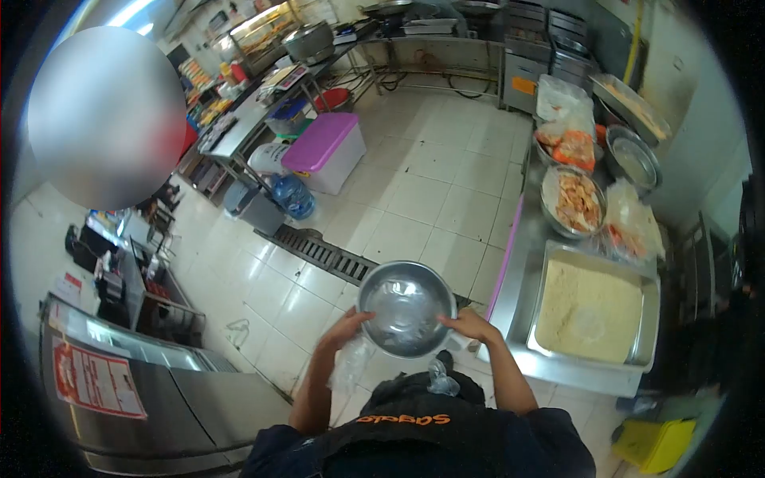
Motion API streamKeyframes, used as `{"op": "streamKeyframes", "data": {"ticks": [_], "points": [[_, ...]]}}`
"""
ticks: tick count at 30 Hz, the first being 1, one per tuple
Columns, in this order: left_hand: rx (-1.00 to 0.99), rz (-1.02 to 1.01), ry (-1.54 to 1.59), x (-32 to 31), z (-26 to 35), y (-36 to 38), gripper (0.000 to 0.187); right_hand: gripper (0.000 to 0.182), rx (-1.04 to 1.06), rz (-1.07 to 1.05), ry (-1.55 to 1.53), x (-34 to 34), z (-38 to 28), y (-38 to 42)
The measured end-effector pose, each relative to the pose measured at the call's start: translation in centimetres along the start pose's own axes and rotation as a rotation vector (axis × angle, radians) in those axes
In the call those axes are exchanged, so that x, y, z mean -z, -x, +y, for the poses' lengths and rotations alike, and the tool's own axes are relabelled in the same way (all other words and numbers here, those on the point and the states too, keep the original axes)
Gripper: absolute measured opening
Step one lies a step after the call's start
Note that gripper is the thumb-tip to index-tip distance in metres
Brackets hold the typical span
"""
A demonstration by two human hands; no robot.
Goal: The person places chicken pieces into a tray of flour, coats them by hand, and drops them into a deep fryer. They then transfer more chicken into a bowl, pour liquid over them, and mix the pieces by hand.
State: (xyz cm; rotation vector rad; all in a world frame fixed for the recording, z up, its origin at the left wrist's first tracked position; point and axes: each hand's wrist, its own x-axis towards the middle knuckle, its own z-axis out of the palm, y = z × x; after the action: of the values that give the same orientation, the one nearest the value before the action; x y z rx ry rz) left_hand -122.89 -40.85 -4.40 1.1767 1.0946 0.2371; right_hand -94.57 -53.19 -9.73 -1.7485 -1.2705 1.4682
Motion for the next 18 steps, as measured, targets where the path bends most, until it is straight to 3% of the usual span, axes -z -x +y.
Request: {"op": "streamKeyframes", "data": {"ticks": [2,5,8,12,16,18], "points": [[0.012,0.122,0.043,0.9,1.0,-0.2,0.053,0.059,0.075,-0.031,0.059,0.7,-3.1,-1.9],[0.011,0.166,0.202,2.0,1.0,-1.5,0.059,0.051,-0.08,-0.229,0.222,2.7,-4.7,-6.3],[0.012,0.154,0.374,3.8,-0.3,-4.7,0.061,0.042,-0.016,-0.27,0.084,3.2,-4.2,-11.0],[0.053,0.097,0.32,5.0,2.6,-9.6,0.063,0.038,-0.081,-0.203,0.167,5.9,-2.5,-16.1],[0.045,-0.025,0.02,7.8,6.4,-20.4,0.083,0.042,-0.204,-0.011,0.137,11.1,-5.6,-19.7],[0.009,-0.122,-0.058,7.5,11.9,-25.8,0.087,0.042,-0.284,0.077,-0.131,14.2,-5.3,-21.7]]}}
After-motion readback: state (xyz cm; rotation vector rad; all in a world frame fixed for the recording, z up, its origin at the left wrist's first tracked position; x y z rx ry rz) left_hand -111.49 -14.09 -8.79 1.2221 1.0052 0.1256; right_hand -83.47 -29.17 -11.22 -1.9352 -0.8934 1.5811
